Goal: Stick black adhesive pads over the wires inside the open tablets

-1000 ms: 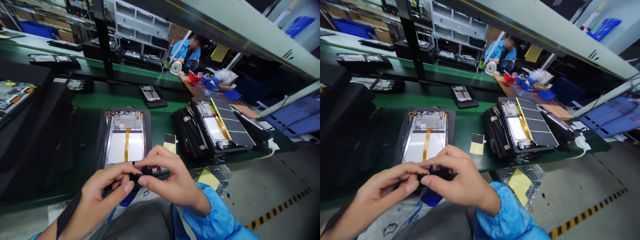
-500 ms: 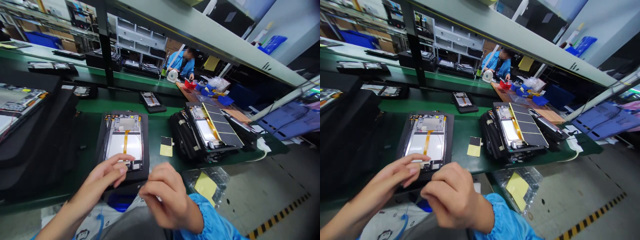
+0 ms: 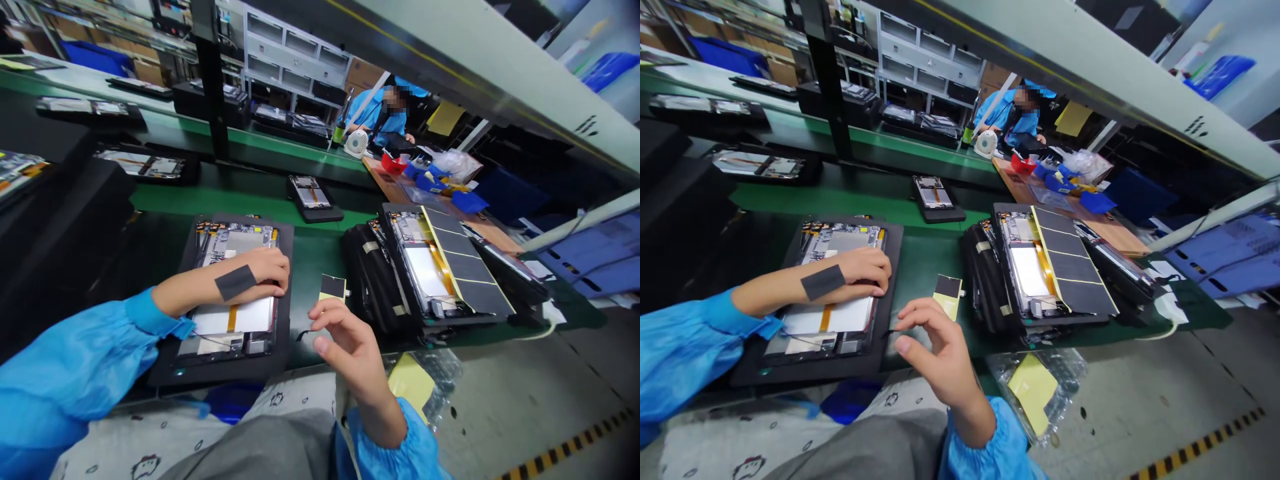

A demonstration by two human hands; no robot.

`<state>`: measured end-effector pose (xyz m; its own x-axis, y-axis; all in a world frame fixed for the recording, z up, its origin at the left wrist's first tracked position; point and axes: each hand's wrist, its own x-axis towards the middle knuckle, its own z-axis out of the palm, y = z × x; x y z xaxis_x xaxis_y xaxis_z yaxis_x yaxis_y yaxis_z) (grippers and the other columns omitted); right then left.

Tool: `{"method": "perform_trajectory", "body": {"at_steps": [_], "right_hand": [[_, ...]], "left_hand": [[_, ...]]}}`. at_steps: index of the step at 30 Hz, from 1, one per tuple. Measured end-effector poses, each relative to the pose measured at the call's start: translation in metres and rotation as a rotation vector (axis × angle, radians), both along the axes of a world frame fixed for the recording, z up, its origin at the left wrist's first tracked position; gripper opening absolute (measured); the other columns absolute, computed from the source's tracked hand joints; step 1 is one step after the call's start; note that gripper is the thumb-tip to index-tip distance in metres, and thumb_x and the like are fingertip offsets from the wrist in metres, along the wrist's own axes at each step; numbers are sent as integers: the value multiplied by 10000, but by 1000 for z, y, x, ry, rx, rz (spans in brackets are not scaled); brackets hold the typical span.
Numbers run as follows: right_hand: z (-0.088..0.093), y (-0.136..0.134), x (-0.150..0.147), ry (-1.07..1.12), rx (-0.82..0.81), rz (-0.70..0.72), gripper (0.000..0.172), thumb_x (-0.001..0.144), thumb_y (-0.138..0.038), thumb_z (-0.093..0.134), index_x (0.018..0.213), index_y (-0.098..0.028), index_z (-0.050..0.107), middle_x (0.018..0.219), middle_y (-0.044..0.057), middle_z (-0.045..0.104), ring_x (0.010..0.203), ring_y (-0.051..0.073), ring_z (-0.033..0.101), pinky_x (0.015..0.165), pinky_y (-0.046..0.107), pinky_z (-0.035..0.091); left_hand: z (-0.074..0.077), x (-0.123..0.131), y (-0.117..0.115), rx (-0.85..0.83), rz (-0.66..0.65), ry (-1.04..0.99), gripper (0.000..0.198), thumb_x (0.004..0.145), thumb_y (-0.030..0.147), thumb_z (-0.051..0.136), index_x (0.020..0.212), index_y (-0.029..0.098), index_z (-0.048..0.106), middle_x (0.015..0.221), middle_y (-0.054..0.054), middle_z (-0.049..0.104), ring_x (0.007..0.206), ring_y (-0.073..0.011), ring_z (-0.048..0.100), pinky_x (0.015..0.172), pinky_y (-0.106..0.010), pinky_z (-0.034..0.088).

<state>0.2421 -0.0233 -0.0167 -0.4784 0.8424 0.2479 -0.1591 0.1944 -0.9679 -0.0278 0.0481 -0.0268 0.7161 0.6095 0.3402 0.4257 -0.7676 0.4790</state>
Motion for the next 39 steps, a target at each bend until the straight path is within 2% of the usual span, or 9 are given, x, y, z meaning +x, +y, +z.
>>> {"method": "perform_trajectory", "body": {"at_steps": [4,7,11,15,21,24,28,33,39], "right_hand": [[0,17,-10,-101,-48,77,79,887,-240,795,954,-245,753,1040,37,724,992,172,690,875,278,556],[-1,21,-20,-206,12,38,160,904,-223,748,1055,-234,695,1096,44,754,1038,181,713,917,308,572],[-5,11,-28,-274,116,-46,292,937,-175,695,1200,-248,590,1169,46,772,1129,177,730,1013,328,568],[-9,-3,-30,-335,230,-48,386,948,-146,677,1291,-264,545,1243,56,758,1203,177,722,1055,319,568],[-12,-7,-27,-433,392,-44,516,938,-122,680,1383,-304,495,1345,45,714,1291,196,679,1304,448,327],[-11,-4,-27,-401,382,-80,497,944,-107,674,1369,-314,522,1305,34,718,1262,178,688,1249,381,413],[-15,-3,-38,-362,394,-177,514,902,-128,754,1336,-292,532,1203,48,735,1153,194,738,1043,319,579],[-29,-6,-58,-407,473,-353,486,885,-138,759,1291,-259,520,1067,45,759,1002,208,772,928,351,615],[-40,-7,-67,-335,406,-445,432,933,-96,686,1296,-257,518,1034,36,758,993,183,762,924,335,604]], "left_hand": [[1,-2,-2,-14,38,-47,157,1052,289,539,993,228,671,953,-44,672,908,-215,582,843,-344,419],[2,-4,-3,-10,78,-63,195,1022,220,519,1175,230,641,974,-39,683,913,-216,586,862,-349,421],[1,-2,0,-12,50,-70,219,1013,177,459,1111,221,650,971,-39,689,891,-205,597,880,-353,415],[2,0,5,-10,71,-117,232,992,175,432,1087,218,638,974,-42,690,854,-202,606,875,-354,417],[2,1,12,-4,67,-81,267,1000,153,418,1123,223,644,1022,-39,696,831,-185,613,837,-333,400],[-2,4,14,36,90,-88,263,973,135,425,1060,223,657,949,-27,685,804,-182,602,829,-341,381],[-1,2,14,37,92,-114,236,1021,218,450,934,222,669,879,-19,695,821,-187,600,857,-350,374],[7,-11,10,-56,5,-201,278,1029,379,580,839,225,712,863,-9,713,815,-175,614,854,-336,378],[15,-18,8,-88,9,-110,96,919,342,728,951,289,801,959,-12,711,882,-202,618,882,-347,388]]}}
